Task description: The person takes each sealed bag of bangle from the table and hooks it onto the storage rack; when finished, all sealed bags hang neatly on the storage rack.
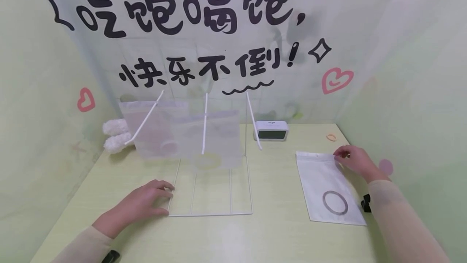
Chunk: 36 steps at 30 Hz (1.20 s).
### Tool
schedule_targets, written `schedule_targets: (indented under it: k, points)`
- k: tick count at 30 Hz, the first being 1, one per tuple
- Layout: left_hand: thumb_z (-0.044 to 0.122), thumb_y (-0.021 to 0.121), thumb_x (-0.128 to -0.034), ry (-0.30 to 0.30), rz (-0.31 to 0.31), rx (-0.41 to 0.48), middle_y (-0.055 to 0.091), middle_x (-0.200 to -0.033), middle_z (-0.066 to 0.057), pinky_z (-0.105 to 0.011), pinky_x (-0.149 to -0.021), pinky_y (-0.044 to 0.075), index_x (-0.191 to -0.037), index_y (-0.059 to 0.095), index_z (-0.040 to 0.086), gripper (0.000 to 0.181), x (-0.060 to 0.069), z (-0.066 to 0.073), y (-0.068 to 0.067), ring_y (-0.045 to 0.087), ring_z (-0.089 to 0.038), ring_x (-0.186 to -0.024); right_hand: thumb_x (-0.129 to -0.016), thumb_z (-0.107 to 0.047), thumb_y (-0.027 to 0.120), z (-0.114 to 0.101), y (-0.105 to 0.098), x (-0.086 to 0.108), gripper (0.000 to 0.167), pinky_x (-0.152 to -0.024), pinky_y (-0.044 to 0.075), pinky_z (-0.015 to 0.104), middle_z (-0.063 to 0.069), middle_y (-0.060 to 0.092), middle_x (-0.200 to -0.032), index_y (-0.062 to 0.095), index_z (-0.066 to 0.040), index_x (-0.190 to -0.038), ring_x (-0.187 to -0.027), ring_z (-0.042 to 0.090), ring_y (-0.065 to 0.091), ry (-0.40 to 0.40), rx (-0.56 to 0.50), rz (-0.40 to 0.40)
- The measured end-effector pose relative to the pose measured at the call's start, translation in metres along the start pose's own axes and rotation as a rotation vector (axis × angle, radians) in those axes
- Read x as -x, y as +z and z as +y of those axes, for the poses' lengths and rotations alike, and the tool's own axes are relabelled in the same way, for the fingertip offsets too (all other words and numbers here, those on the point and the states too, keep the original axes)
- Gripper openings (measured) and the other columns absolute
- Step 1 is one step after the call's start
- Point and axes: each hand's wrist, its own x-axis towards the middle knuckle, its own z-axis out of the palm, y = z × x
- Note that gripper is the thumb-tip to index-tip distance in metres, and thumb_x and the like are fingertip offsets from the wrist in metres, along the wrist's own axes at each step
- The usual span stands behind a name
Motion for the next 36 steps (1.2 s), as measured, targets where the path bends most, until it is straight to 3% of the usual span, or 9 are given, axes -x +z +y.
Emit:
schedule_targets:
  k: [4,7,14,18,20,25,27,32,36]
  points:
    - [0.033,0.091,-0.0754,0.006,0.004,-0.006,0.068,-0.13,-0.001,-0.049,-0.095,0.059,-0.111,0.079,0.013,0.043,0.0,-0.001,0.001,0.064,-0.031,-0.118,-0.099,-0.019,0.069,-0.001,0.0,0.005,0.016,-0.088,0.055,0.051,0.015,0.072,-0.107,0.071,-0.007,-0.11,-0.103,0.036,0.063,-0.008,-0.016,0.026]
    - [0.033,0.091,-0.0755,0.005,0.008,-0.003,0.068,-0.13,-0.001,-0.049,-0.095,0.059,-0.111,0.079,0.013,0.042,0.001,-0.001,0.002,0.064,-0.031,-0.119,-0.1,-0.019,0.068,-0.003,-0.001,0.009,0.014,-0.089,0.055,0.051,0.015,0.072,-0.107,0.071,-0.008,-0.109,-0.104,0.037,0.065,-0.028,-0.022,0.043]
    - [0.034,0.09,-0.0757,0.009,0.009,-0.001,0.068,-0.13,-0.001,-0.049,-0.094,0.059,-0.111,0.079,0.013,0.042,0.001,-0.003,0.003,0.064,-0.031,-0.119,-0.1,-0.019,0.068,-0.017,-0.009,0.017,0.015,-0.077,0.052,0.019,0.01,0.074,-0.1,0.071,-0.006,-0.107,-0.098,0.029,0.068,-0.097,-0.036,0.103]
    - [0.034,0.09,-0.0759,0.011,0.01,0.001,0.068,-0.13,-0.001,-0.049,-0.094,0.059,-0.111,0.079,0.013,0.043,0.001,-0.002,0.002,0.064,-0.03,-0.119,-0.101,-0.021,0.068,-0.03,-0.012,0.024,0.016,-0.074,0.05,0.014,0.012,0.074,-0.102,0.07,-0.006,-0.107,-0.099,0.031,0.069,-0.124,-0.055,0.13]
    - [0.034,0.09,-0.076,0.008,0.008,0.002,0.068,-0.13,0.0,-0.048,-0.094,0.06,-0.112,0.079,0.013,0.043,0.001,-0.001,0.001,0.064,-0.03,-0.119,-0.102,-0.023,0.067,-0.036,-0.012,0.028,0.017,-0.077,0.052,0.017,0.012,0.074,-0.103,0.07,-0.007,-0.107,-0.102,0.036,0.07,-0.134,-0.056,0.135]
    - [0.034,0.091,-0.076,0.007,0.006,0.001,0.068,-0.13,0.0,-0.048,-0.094,0.06,-0.112,0.079,0.014,0.043,0.0,-0.001,0.002,0.064,-0.03,-0.119,-0.102,-0.021,0.067,-0.047,-0.014,0.04,0.012,-0.087,0.057,0.038,0.009,0.073,-0.103,0.069,-0.01,-0.106,-0.104,0.038,0.069,-0.174,-0.026,0.162]
    - [0.034,0.091,-0.076,0.009,0.009,-0.002,0.068,-0.13,0.0,-0.048,-0.094,0.059,-0.112,0.079,0.014,0.043,0.001,-0.001,0.002,0.064,-0.03,-0.119,-0.102,-0.02,0.067,-0.051,-0.016,0.046,0.01,-0.086,0.057,0.039,0.008,0.073,-0.102,0.069,-0.011,-0.105,-0.102,0.033,0.069,-0.178,-0.024,0.186]
    - [0.032,0.09,-0.0762,0.017,0.025,-0.006,0.068,-0.13,0.0,-0.048,-0.095,0.059,-0.114,0.079,0.012,0.044,0.003,-0.001,0.001,0.064,-0.03,-0.119,-0.102,-0.022,0.068,-0.061,-0.018,0.059,0.009,-0.08,0.049,0.016,0.005,0.073,-0.101,0.07,-0.013,-0.104,-0.1,-0.003,0.061,-0.174,-0.059,0.248]
    - [0.032,0.091,-0.0762,0.022,0.035,-0.004,0.068,-0.13,0.0,-0.048,-0.094,0.059,-0.114,0.078,0.013,0.044,0.003,0.0,0.0,0.065,-0.03,-0.118,-0.101,-0.021,0.069,-0.071,-0.017,0.067,0.007,-0.08,0.042,0.007,0.0,0.072,-0.097,0.07,-0.015,-0.104,-0.096,-0.022,0.049,-0.186,-0.091,0.291]
